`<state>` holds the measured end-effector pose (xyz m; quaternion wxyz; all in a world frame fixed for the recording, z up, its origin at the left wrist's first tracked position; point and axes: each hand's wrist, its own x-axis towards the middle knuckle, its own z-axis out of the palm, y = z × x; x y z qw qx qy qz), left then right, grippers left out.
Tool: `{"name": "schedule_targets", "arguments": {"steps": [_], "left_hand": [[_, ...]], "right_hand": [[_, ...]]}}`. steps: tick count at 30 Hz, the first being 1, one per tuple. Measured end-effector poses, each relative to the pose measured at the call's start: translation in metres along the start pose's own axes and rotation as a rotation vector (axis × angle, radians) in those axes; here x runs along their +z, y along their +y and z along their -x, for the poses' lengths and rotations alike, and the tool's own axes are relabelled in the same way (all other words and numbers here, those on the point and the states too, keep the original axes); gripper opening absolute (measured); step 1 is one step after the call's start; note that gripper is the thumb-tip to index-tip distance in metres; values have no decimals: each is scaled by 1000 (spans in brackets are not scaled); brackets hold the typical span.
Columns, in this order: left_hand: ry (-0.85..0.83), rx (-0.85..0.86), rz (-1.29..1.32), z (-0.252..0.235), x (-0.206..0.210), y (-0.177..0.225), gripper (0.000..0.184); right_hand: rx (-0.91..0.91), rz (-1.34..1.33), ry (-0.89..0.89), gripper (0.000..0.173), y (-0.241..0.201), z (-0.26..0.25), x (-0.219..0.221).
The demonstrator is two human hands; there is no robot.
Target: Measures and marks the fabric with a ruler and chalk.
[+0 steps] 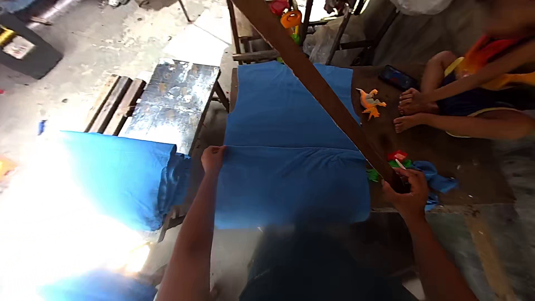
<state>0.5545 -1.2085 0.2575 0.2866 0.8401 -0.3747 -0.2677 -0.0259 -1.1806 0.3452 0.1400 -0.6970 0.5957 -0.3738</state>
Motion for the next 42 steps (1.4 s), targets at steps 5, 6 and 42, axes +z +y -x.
{"name": "schedule_targets", "arguments": {"steps": [5, 6, 42], "left_hand": [[54, -33, 45, -7, 14, -4, 45], [54, -32, 38, -9, 17, -4, 45], [121, -378, 759, 95, -7, -42, 52]], "right_hand": [[-52, -48, 35, 52, 6, 20, -8], [-82, -55, 37, 52, 6, 21, -3], [641, -63, 48, 48, 19, 42, 61]]}}
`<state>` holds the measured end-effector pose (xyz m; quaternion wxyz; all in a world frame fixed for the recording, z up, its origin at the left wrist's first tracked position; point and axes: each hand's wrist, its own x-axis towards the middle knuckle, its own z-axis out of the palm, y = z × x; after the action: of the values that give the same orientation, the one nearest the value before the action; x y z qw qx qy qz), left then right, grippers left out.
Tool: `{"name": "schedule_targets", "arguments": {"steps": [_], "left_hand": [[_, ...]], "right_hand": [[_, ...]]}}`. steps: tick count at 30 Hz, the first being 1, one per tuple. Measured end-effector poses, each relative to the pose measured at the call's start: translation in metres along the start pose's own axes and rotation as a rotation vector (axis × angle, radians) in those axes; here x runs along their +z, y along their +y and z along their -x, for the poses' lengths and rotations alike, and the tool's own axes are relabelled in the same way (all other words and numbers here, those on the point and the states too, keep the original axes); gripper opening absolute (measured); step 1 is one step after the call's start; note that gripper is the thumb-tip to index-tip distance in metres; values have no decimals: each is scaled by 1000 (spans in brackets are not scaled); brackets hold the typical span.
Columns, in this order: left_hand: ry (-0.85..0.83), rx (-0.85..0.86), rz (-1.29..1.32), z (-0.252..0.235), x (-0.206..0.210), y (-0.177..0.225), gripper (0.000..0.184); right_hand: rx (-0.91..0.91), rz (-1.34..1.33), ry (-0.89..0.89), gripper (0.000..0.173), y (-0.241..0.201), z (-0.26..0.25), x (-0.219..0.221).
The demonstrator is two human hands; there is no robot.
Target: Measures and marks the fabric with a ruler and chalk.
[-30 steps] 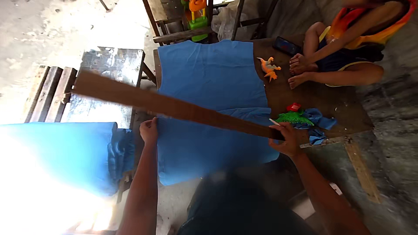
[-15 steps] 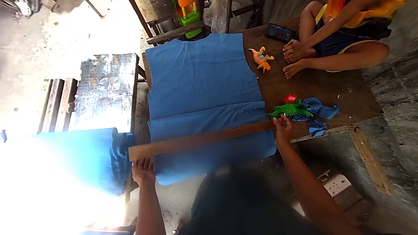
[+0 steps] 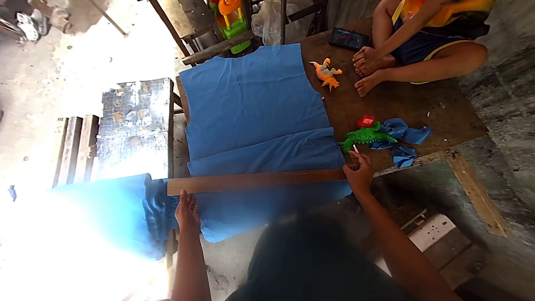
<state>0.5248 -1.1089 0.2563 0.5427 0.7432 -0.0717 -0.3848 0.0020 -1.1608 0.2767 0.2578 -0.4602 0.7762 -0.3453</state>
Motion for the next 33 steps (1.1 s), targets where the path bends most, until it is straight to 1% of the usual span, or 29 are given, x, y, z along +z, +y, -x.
{"name": "schedule_targets", "arguments": {"steps": [2, 3, 5, 6, 7, 8, 9, 11, 13, 14, 15, 16, 17, 18, 19, 21, 22, 23, 24, 25, 26, 27, 28, 29, 30, 31, 32, 33], "left_hand": [[-5, 23, -6, -10, 15, 8, 49], [9, 35, 39, -19, 20, 9, 45], [69, 88, 219, -39, 25, 13, 21], [19, 107, 370, -45, 21, 20, 14], [-46, 120, 502, -47, 13, 30, 18], [-82, 148, 570, -48, 2, 42, 28], [-95, 189, 583, -46, -11, 54, 36], [-102, 289, 563, -41, -45, 83, 47], [-157, 418, 658, -34, -78, 117, 53], [-188, 492, 715, -30, -94, 132, 56], [-218, 559, 741, -24, -111, 149, 63], [-317, 619, 776, -21, -135, 163, 67], [-450, 653, 802, -16, -162, 178, 64], [-546, 641, 805, -7, -185, 195, 57], [-529, 616, 754, 12, -197, 217, 53], [-222, 589, 537, 72, -178, 257, 50], [-149, 557, 381, 91, -173, 266, 48], [-141, 510, 216, 100, -172, 270, 46], [-155, 448, 49, 104, -169, 265, 42], [-148, 383, -67, 107, -158, 252, 41], [-148, 335, -176, 111, -141, 228, 41], [-180, 278, -311, 113, -124, 196, 39], [-239, 220, -470, 111, -110, 159, 41], [-321, 152, -638, 104, -97, 121, 52], [-418, 86, -751, 97, -84, 86, 66], [-488, 31, -832, 93, -72, 56, 74], [-513, -11, -886, 90, -65, 28, 75], [-476, -28, -905, 84, -66, 1, 71]], "right_hand": [[17, -141, -29, 45, -2, 1, -1], [24, -232, -40, 44, -1, 2, -1], [-6, -368, -55, 44, 1, 5, -4], [-17, -386, -61, 45, 3, 7, -8], [-11, -373, -50, 43, 5, 10, -11], [-4, -327, -26, 39, 9, 14, -13], [-12, -252, -3, 36, 14, 19, -15], [-111, -77, 10, 33, 22, 32, -14], [-207, 36, -7, 37, 23, 48, -8], [-224, 75, -18, 41, 21, 55, -5], [-230, 105, -23, 45, 17, 60, 0], [-229, 126, -23, 49, 13, 64, 4], [-212, 140, -29, 54, 9, 67, 7], [-187, 153, -30, 57, 5, 69, 9], [-163, 164, -30, 58, 2, 71, 10], [-157, 191, -22, 57, -3, 71, 10], [-162, 202, -23, 55, -4, 71, 9], [-160, 207, -28, 54, -4, 70, 7], [-147, 201, -43, 53, -4, 69, 5], [-142, 183, -51, 53, -2, 68, 3], [-140, 165, -54, 54, 0, 67, 1], [-137, 146, -51, 54, 0, 68, -1], [-132, 124, -46, 55, 0, 68, -3], [-125, 95, -43, 55, -1, 69, -6], [-121, 60, -39, 56, 0, 69, -8], [-124, 22, -36, 57, 1, 69, -9], [-126, -18, -38, 58, 2, 69, -8], [-123, -49, -40, 59, 2, 69, -5]]}}
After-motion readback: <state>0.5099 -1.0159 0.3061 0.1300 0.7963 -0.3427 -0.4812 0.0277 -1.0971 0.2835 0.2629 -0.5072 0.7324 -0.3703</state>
